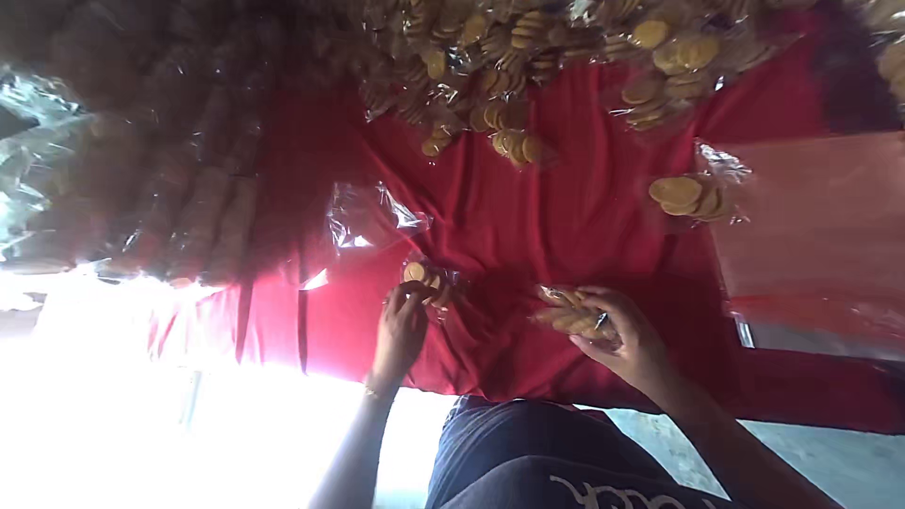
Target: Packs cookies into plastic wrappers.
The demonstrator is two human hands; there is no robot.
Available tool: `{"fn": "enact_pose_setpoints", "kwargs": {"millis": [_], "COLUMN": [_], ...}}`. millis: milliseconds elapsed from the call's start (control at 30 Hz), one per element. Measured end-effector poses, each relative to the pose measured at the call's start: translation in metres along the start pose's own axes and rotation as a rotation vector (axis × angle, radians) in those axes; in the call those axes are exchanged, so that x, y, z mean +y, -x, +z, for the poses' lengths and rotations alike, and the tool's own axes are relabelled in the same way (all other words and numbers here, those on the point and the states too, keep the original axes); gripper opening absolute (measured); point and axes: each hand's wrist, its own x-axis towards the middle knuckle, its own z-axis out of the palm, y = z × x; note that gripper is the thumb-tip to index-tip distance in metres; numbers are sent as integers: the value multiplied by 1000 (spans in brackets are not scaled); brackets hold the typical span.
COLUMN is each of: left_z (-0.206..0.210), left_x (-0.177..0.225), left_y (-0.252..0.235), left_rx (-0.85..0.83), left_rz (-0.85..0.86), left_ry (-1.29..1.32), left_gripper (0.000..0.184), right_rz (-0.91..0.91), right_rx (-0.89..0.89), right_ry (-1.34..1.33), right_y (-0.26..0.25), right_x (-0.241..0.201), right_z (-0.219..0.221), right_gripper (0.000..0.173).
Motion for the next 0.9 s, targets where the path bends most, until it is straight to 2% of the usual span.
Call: {"fn": "enact_pose_setpoints", "kwargs": {"millis": [33, 100, 200, 300, 367, 400, 467, 500, 533, 600, 633, 700, 767, 833, 900], "left_z": [-7, -2, 20, 34, 37, 37, 29, 27, 25, 29, 38, 60, 86, 102, 90], "left_x": [-19, -45, -52, -23, 2, 13, 38, 46, 51, 55, 50, 46, 43, 45, 60], "left_y": [6, 5, -29, -87, -125, -143, -188, -215, -244, -300, -328, -360, -353, -325, -285], "left_rx": [-96, -235, -134, 1, 33, -22, -284, -360, -393, -456, -507, -654, -804, -915, -964], "left_rz": [58, 206, 341, 422, 475, 432, 135, 33, 21, 163, 239, 271, 233, 336, 304], "left_ry": [-131, -302, -281, -206, -220, -214, -116, -55, -22, -47, -86, -130, -147, -182, -192], "left_gripper": [39, 47, 37, 19, 15, 16, 22, 27, 28, 25, 27, 32, 32, 33, 33], "right_rz": [51, 157, 306, 352, 387, 400, 461, 506, 544, 571, 565, 538, 536, 599, 637], "right_rx": [5, -6, -145, -277, -352, -386, -421, -420, -411, -363, -335, -269, -193, -135, -116], "right_ry": [-36, -154, -512, -758, -862, -886, -815, -767, -744, -736, -738, -741, -729, -687, -718], "right_y": [6, 5, -3, -11, -13, -12, -6, -2, 3, 11, 15, 27, 35, 37, 41], "right_x": [4, 0, -17, -26, -27, -26, -21, -20, -17, -14, -10, 1, 7, 5, 5], "right_z": [-2, -7, -17, -29, -38, -43, -51, -55, -58, -62, -62, -61, -66, -80, -91], "right_gripper": [55, 61, 65, 61, 58, 59, 64, 66, 67, 63, 60, 59, 59, 62, 64]}}
